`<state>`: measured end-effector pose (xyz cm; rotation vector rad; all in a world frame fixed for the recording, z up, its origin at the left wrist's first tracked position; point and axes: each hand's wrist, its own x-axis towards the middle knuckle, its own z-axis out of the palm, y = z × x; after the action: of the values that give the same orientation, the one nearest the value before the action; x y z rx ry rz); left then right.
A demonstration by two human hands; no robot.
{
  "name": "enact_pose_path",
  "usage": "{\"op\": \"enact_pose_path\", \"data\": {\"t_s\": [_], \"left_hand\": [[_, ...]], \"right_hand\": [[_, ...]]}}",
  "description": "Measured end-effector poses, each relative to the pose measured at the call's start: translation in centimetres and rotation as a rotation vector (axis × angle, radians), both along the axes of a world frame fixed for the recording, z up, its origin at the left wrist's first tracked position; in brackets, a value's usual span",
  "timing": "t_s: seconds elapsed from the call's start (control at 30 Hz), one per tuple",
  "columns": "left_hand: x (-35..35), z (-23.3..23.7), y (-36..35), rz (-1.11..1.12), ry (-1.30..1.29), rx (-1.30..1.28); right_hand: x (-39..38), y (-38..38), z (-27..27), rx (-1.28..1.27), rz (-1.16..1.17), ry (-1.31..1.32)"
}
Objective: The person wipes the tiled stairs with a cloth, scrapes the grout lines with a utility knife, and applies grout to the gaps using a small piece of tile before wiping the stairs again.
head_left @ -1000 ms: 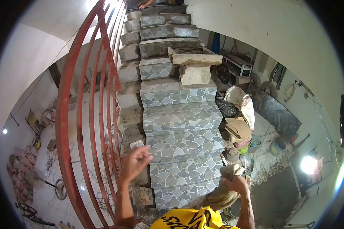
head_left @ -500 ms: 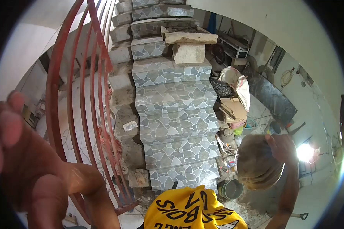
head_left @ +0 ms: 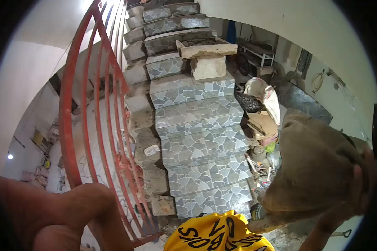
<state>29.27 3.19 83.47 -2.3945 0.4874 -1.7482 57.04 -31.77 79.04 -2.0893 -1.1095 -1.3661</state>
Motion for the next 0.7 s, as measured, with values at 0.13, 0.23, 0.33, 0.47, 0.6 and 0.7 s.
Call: {"op": "enact_pose_path", "data": {"t_s": [0.13, 0.23, 0.33, 0.47, 0.6, 0.7], "left_hand": [[-0.5, 1.2, -0.6, 0.038, 0.009, 0.002], [-0.7, 2.0, -1.0, 0.065, 0.009, -0.001], [-0.7, 2.3, -1.4, 0.078, 0.005, -0.013], [-0.7, 2.2, -1.6, 0.097, 0.001, -0.032], [0.1, 2.0, -1.2, 0.119, 0.006, -0.055], [1.0, 1.6, -0.6, 0.144, -0.008, -0.084]], "right_hand": [[-0.5, 0.7, -1.6, -0.004, 0.062, 0.046], [-0.4, 1.8, -2.1, -0.009, 0.111, 0.092], [-0.1, 2.2, -2.6, -0.008, 0.134, 0.138], [0.2, 2.6, -3.2, -0.011, 0.148, 0.173], [1.1, 3.0, -3.7, 0.007, 0.155, 0.215], [2.0, 3.6, -3.8, 0.007, 0.150, 0.231]]}}
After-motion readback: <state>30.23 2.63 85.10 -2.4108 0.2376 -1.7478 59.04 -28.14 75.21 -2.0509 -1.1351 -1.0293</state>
